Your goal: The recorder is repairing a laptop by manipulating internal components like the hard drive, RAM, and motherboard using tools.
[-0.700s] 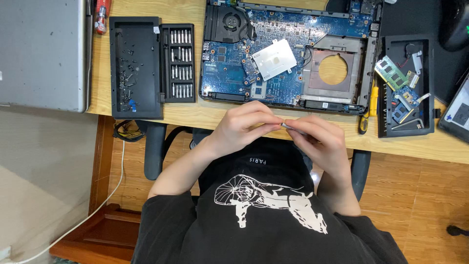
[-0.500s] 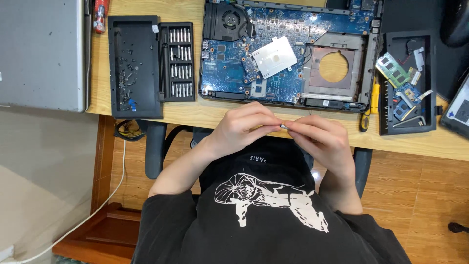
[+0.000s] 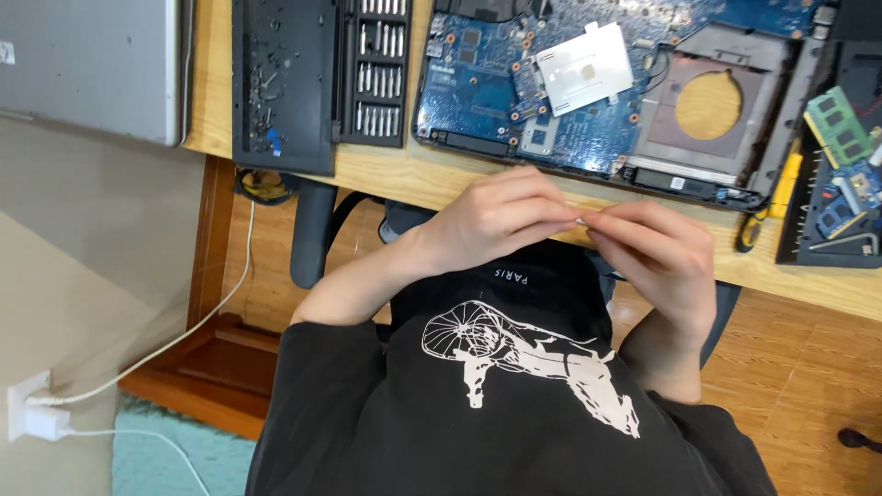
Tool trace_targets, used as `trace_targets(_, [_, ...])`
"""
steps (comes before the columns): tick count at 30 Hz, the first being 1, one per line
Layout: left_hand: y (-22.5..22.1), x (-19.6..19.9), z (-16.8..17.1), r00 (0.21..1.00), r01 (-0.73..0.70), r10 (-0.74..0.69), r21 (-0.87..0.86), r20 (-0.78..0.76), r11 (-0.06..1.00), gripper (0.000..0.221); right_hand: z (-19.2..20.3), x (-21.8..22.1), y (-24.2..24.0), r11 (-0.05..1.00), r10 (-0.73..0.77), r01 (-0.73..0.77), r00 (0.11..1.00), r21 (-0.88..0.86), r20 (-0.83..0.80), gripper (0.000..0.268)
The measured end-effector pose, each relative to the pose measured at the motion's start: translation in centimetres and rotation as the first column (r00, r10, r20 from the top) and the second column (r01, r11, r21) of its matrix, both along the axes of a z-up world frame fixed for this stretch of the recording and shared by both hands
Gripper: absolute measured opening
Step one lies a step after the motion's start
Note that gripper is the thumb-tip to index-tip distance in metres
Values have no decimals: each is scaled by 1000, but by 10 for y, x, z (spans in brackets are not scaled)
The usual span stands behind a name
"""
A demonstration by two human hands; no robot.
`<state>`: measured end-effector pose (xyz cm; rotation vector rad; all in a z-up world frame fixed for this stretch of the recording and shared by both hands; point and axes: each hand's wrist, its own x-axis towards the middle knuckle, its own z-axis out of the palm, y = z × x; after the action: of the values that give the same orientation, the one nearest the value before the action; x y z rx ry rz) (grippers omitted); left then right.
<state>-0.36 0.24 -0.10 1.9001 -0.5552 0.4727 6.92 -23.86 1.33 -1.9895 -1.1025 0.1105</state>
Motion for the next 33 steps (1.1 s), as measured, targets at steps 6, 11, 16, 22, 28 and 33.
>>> trace_targets(6, [-1, 1, 8, 999, 35, -35, 0, -15, 999, 20, -4, 4, -1, 1000, 0, 0, 1000, 18, 25, 23])
trace_targets(11, [-2, 5, 8, 999, 40, -40, 37, 3, 999, 19, -4, 11, -1, 998, 46, -46, 999, 38, -6, 24])
trace_targets(16, [-6, 4, 6, 999, 30, -33, 123, 21, 992, 20, -3, 15, -1, 991, 89, -90, 996, 99, 10, 24])
trace_targets(22, [-13, -2, 19, 997, 2, -22, 259, 75, 966, 23, -7, 10, -5, 986, 104, -102, 995, 132, -9, 19])
trace_targets(28, [-17, 2, 15, 995, 18, -33, 157, 91, 987, 23, -13, 5, -10, 991, 9, 20, 976, 129, -218, 20])
trace_targets(33, [-10, 4, 14, 998, -52, 49, 89, 38, 995, 36, -17, 10, -15, 987, -29, 47, 993, 156, -112, 19])
